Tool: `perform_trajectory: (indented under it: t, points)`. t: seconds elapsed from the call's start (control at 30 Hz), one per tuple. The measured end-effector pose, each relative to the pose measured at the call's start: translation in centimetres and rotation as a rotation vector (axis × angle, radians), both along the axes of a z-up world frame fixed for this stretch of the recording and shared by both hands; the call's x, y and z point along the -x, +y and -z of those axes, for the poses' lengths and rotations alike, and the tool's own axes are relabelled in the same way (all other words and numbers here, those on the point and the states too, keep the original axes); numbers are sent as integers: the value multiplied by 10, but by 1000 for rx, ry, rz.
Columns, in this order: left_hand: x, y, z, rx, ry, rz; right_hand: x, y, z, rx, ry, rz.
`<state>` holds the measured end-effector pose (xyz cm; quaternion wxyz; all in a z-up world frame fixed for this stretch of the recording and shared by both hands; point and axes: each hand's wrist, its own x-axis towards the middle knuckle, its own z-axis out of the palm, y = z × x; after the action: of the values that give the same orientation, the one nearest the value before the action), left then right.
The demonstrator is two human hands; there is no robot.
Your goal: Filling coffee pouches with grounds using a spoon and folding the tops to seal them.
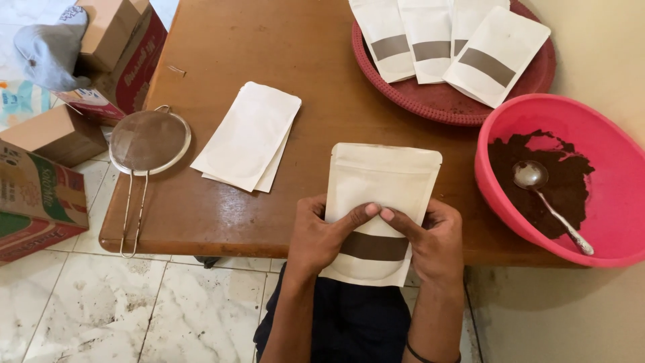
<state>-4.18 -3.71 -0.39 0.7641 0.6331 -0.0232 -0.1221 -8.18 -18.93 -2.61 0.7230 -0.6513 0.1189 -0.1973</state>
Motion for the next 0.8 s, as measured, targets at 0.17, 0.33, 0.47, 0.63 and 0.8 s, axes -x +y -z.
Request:
perform_trajectory:
  t: [0.17, 0.33, 0.47, 0.63, 0.8]
  points:
    - [2, -1, -12, 35, -8, 17, 0, -2, 6, -1, -31, 14]
    - [2, -2, -2, 31, 20, -6, 3, 2, 0, 2, -42, 10]
    - [3, -2, -9, 36, 23, 1, 2, 3, -3, 19, -54, 33]
    - [5, -4, -11, 46, 32, -15, 5, 0, -3, 89, -38, 51]
    - [7, -4, -20, 48, 48, -26, 5, 2, -10, 72, -65, 35]
